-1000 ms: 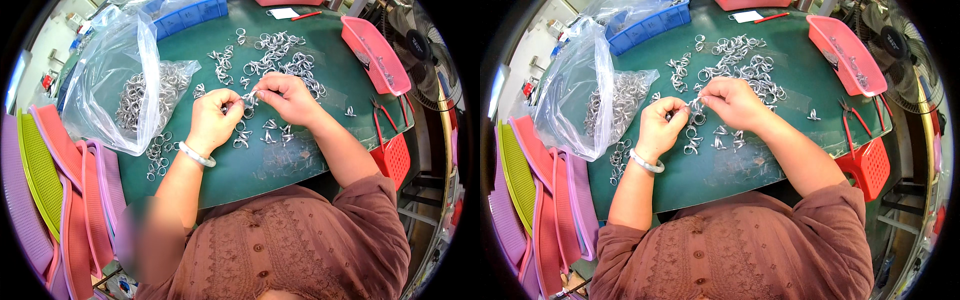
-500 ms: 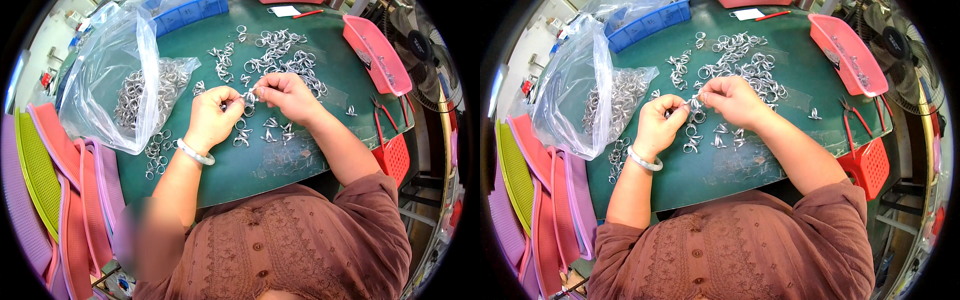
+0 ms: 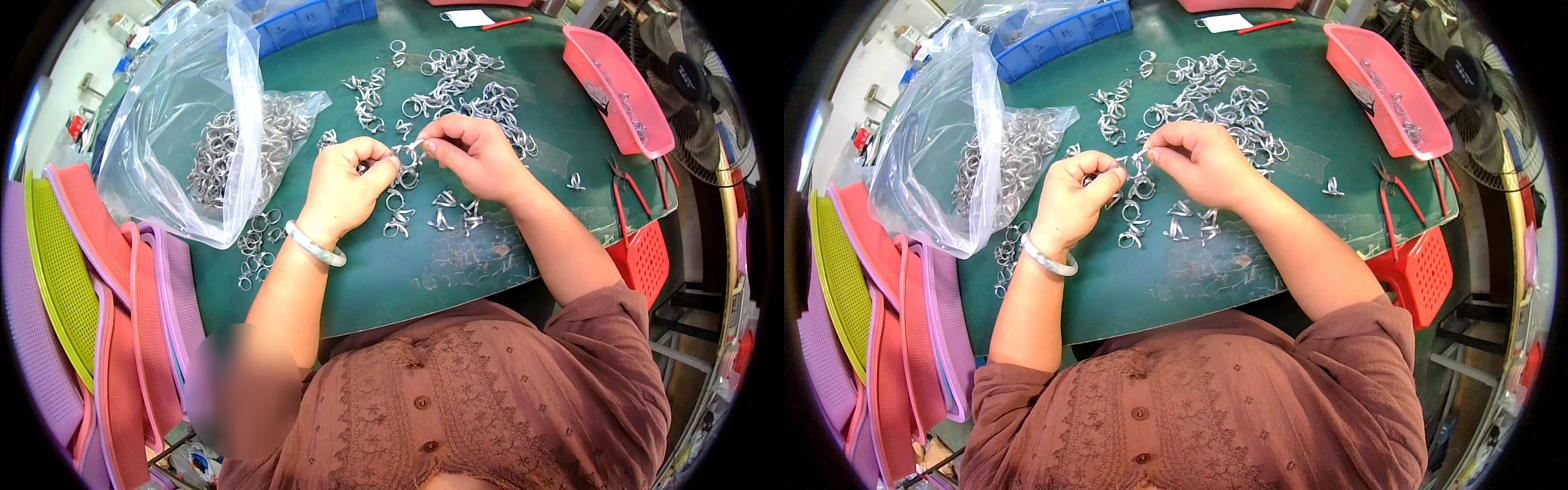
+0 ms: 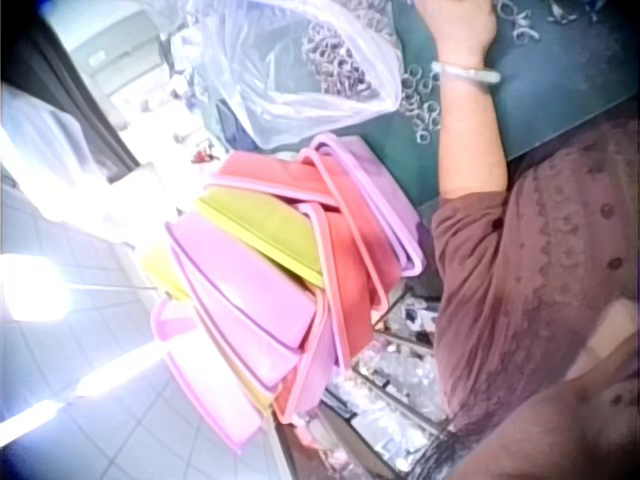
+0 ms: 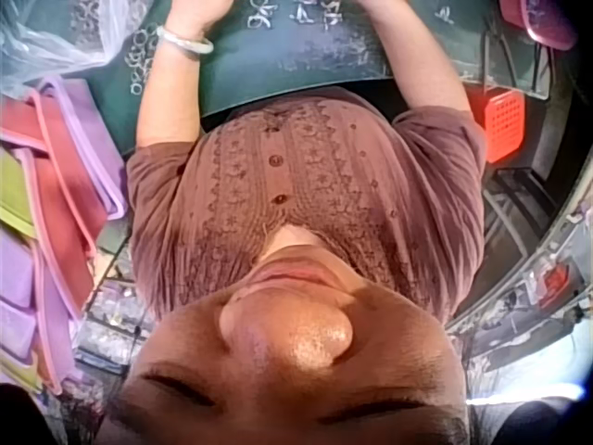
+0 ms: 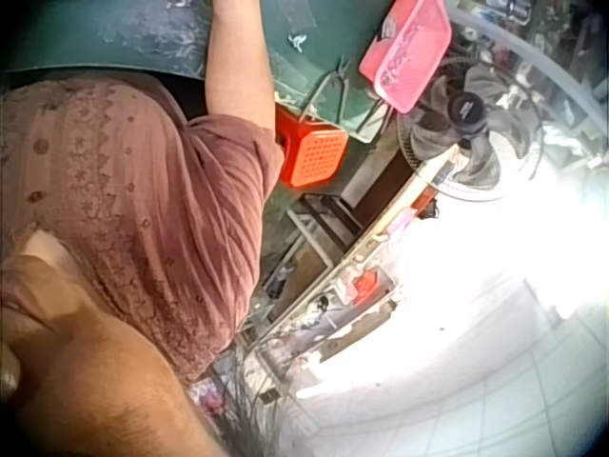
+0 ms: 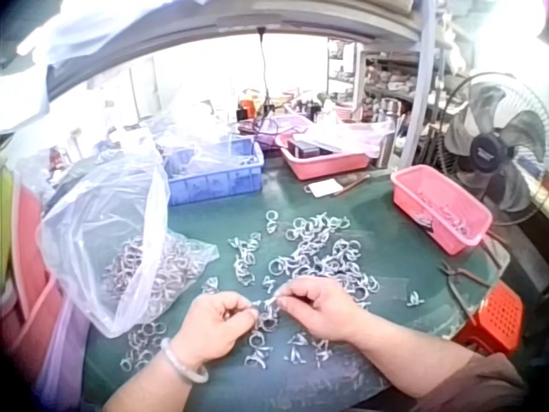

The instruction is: The person sits at a green workbench and repeatedly picks up small silver metal rings and triangular components. They interlock the parts by hand and place the assembled units into a pink tray. The process is continuous and repetitive throughout the clip.

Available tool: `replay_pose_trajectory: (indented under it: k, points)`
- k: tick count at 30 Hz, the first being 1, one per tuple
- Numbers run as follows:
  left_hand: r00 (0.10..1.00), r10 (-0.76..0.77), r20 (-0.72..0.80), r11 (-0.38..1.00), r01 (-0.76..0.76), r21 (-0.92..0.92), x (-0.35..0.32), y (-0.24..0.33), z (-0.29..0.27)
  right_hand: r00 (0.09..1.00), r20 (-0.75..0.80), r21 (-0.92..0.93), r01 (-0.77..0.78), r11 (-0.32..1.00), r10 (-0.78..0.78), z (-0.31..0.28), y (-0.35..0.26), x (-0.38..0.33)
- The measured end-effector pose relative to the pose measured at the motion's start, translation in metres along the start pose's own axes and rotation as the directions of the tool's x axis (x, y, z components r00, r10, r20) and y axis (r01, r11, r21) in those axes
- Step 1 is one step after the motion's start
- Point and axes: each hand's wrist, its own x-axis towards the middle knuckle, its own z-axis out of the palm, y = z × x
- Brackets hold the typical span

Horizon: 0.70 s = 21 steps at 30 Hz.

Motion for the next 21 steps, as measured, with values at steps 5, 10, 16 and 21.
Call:
replay_pose_trajectory:
  k: [5, 10, 16, 21]
  points:
    - [0.976, 0.182, -0.117, 0.972, -0.161, 0.173, -0.001, 0.003, 0.003, 0.999, 0.029, 0.12, 0.03, 0.992, -0.034, -0.002, -0.003, -0.001]
    - [0.876, 0.458, -0.154, 0.84, -0.369, 0.399, -0.002, 0.005, 0.006, 0.978, 0.207, 0.459, -0.114, 0.881, 0.019, -0.005, -0.009, -0.001]
    - [0.638, 0.766, -0.08, 0.554, -0.591, 0.587, 0.002, 0.005, 0.006, 0.982, 0.183, 0.656, -0.157, 0.739, 0.047, 0.003, -0.008, 0.0]
    - [0.748, 0.644, -0.16, 0.724, -0.529, 0.443, -0.005, 0.009, 0.011, 0.993, 0.116, 0.608, -0.079, 0.79, 0.01, 0.003, -0.014, -0.002]
